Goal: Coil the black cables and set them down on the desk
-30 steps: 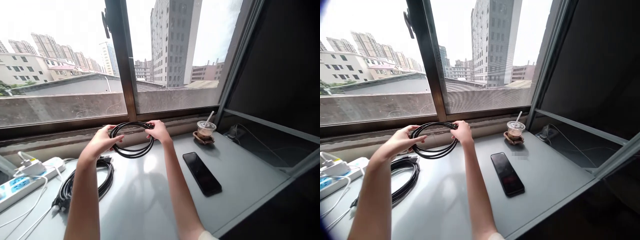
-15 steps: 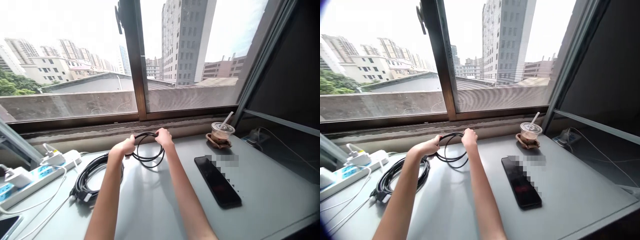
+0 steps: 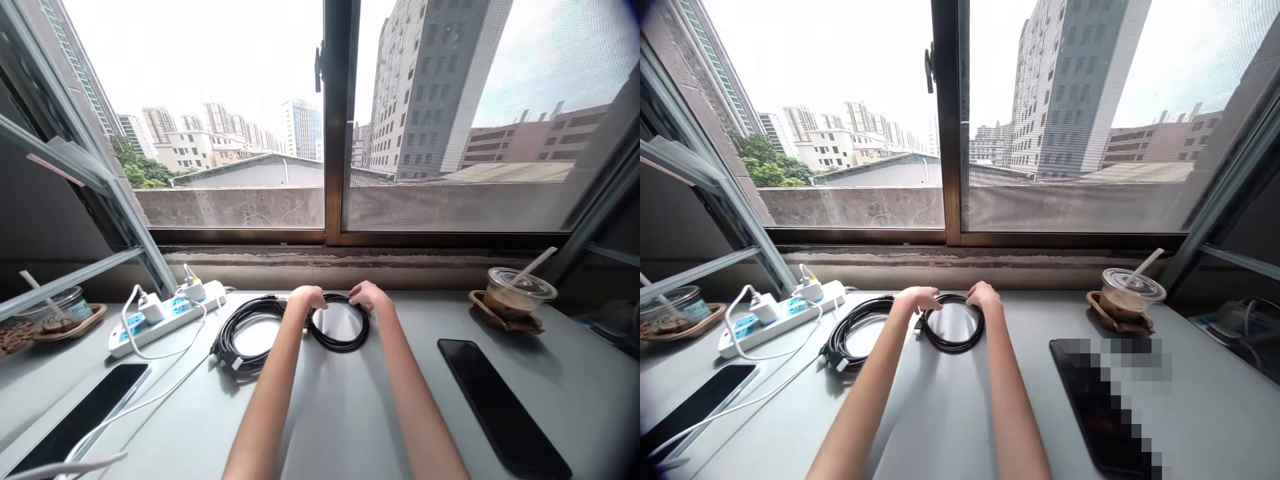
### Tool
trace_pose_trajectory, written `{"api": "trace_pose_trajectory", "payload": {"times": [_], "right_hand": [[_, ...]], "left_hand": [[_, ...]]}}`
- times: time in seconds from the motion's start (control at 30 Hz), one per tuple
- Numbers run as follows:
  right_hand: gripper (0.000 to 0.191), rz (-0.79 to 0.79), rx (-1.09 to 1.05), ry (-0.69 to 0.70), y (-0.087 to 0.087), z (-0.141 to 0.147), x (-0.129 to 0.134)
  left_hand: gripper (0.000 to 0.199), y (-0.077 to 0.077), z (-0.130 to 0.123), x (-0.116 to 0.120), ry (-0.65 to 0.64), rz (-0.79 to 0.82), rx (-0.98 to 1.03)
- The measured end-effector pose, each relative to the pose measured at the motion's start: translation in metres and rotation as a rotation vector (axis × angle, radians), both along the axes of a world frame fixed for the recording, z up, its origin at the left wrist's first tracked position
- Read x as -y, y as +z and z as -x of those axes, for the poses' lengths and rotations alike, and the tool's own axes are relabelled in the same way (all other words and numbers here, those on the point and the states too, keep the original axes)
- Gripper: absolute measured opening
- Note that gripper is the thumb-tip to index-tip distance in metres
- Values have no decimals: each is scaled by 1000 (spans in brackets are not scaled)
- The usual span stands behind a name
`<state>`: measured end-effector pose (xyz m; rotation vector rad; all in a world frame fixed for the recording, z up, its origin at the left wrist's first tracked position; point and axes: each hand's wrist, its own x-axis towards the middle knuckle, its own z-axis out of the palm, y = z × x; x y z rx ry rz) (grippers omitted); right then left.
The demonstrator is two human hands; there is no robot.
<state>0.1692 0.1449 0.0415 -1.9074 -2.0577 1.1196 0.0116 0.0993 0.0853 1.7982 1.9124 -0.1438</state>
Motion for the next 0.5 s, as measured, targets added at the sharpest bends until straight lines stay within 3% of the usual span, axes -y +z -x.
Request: {"api": "trace_pose_trajectory", "payload": {"times": [0.2, 0.43, 0.5], "right_hand": [[28, -19, -4, 65, 15, -6, 5], [32, 1, 11, 233, 50, -9, 26], [39, 1, 6, 260, 61, -10, 35]], "left_hand": [[53, 6, -2, 5, 1, -35, 29], [57, 15, 14, 3, 81, -87, 112], [49, 18, 26, 4, 96, -139, 171]]}}
